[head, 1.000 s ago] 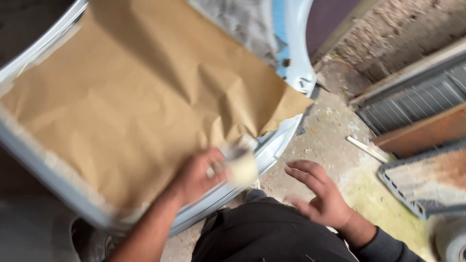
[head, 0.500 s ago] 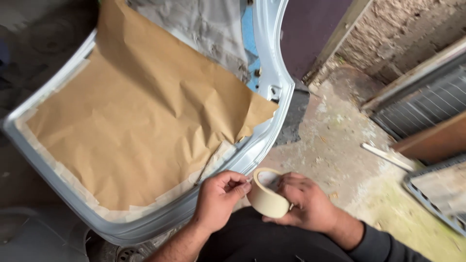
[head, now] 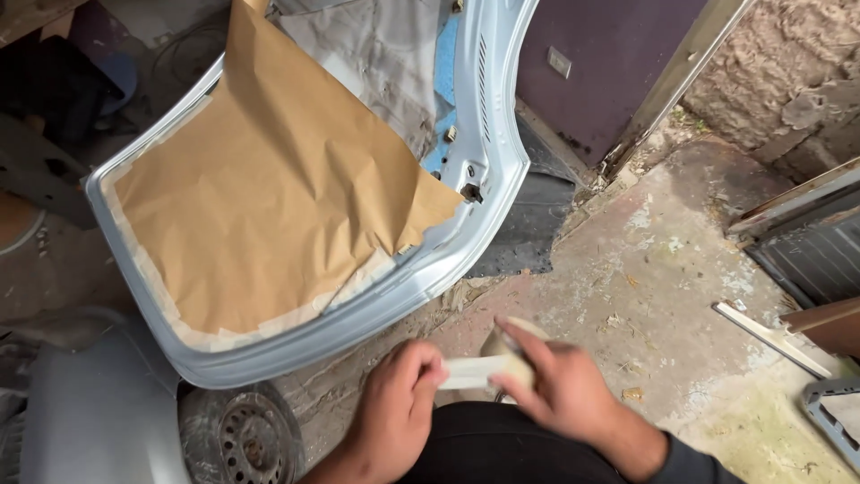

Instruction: The person tapes a sheet of brown paper onto the inner frame of a car door using masking tape. They repeatedly tear off pieces of tape and press them along the edges to secure the paper in place.

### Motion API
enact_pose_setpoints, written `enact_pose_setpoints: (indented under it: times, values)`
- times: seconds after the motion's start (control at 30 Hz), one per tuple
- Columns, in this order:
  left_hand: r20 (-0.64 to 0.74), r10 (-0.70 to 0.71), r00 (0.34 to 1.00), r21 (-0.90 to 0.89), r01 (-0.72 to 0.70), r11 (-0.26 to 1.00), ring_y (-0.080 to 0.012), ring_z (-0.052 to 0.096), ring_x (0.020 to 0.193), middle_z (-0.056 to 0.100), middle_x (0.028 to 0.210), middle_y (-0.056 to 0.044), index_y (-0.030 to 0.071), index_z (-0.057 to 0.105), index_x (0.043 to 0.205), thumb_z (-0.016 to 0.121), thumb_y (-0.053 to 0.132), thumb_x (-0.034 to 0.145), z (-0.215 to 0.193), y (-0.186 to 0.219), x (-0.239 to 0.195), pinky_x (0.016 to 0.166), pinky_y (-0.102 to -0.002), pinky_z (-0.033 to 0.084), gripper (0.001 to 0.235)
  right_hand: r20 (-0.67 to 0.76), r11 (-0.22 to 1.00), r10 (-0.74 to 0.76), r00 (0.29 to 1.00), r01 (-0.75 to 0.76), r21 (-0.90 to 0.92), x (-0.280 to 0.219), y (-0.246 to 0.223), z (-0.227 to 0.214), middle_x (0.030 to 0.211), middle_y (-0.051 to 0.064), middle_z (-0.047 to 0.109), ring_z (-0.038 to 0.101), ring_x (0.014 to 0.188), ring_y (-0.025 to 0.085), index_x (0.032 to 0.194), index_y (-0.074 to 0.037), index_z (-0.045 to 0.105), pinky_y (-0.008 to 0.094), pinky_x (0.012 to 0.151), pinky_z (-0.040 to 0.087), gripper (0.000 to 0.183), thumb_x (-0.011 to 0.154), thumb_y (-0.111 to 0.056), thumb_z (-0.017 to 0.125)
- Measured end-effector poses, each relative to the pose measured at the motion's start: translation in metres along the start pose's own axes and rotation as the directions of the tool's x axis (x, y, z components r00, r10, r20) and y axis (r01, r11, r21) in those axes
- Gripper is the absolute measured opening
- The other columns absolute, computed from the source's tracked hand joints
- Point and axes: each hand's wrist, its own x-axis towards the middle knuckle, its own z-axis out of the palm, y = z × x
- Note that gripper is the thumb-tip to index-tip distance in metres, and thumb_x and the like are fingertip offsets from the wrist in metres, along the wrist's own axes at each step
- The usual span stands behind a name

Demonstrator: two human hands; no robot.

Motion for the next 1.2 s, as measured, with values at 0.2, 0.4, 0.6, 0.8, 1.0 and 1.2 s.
enact_pose_setpoints:
  times: [0.2,0.4,0.6,0.8,1.0,1.2]
  values:
    - [-0.207,-0.183,0.961,0.033,0.194,0.98,-0.0136,0.059,0.064,0.071,0.084,0.001,0.014,0.068,0.105,0.072,0.015,0.098,-0.018,-0.003,-0.032,0.056,-0.032,0.048,0.008,0.08,0.932,-0.046,0.996,0.014,0.361,0.026,-0.008,0.001,0.059,-0.001,0.074,0.06,0.041,0.017,0.095,-0.015,0.083,0.031,0.045,0.051,0.012,0.096,-0.026,0.078]
    - [-0.283,-0.637,0.717,-0.417,0.506,0.755,-0.017,0.076,0.079,0.08,0.095,-0.008,0.005,0.075,0.107,0.068,0.001,0.098,-0.044,-0.097,-0.055,0.073,-0.031,0.063,0.012,0.009,0.725,-0.654,0.757,0.623,0.294,0.052,-0.061,0.002,0.083,0.004,0.068,0.061,0.067,0.027,0.096,-0.009,0.075,0.038,0.068,0.053,0.019,0.101,-0.027,0.075]
    - [-0.669,-0.614,0.418,-0.372,0.527,0.764,-0.0185,0.065,0.07,0.075,0.084,-0.012,-0.005,0.066,0.116,0.078,0.014,0.099,-0.154,-0.137,-0.116,0.066,-0.03,0.051,0.028,0.012,0.736,-0.675,0.738,0.671,0.093,0.127,-0.076,0.045,0.071,0.0,0.064,0.063,0.062,0.019,0.085,-0.017,0.069,0.039,0.076,0.059,0.024,0.104,-0.031,0.067]
    - [-0.659,-0.61,0.439,-0.316,0.575,0.755,-0.019,0.07,0.07,0.08,0.085,-0.008,0.003,0.067,0.108,0.097,0.024,0.074,-0.16,-0.182,-0.118,0.068,-0.034,0.059,0.05,0.487,0.832,-0.437,0.756,0.546,-0.101,0.269,-0.065,0.215,0.143,0.015,0.07,0.065,0.128,0.037,0.167,-0.018,0.043,0.047,0.112,0.044,0.071,0.097,-0.015,0.052]
    - [-0.398,-0.59,0.702,-0.652,0.237,0.721,-0.0226,0.079,0.066,0.085,0.078,-0.019,-0.008,0.073,0.094,0.091,0.002,0.076,-0.115,-0.296,-0.119,0.065,-0.033,0.066,0.028,0.457,0.67,-0.504,0.733,0.666,-0.328,0.333,-0.057,0.331,0.112,0.008,0.072,0.068,0.114,0.027,0.175,-0.02,0.026,0.037,0.11,0.043,0.074,0.105,-0.026,0.05]
    - [-0.357,-0.669,0.652,-0.812,0.139,0.567,-0.0202,0.059,0.041,0.071,0.057,-0.018,-0.008,0.067,0.092,0.089,-0.003,0.078,-0.092,-0.402,-0.133,0.041,-0.032,0.051,0.026,-0.084,0.782,-0.614,0.785,0.62,0.072,0.359,-0.084,0.236,0.136,0.02,0.071,0.065,0.129,0.043,0.142,0.003,0.064,0.056,0.117,0.044,0.068,0.108,-0.054,0.048]
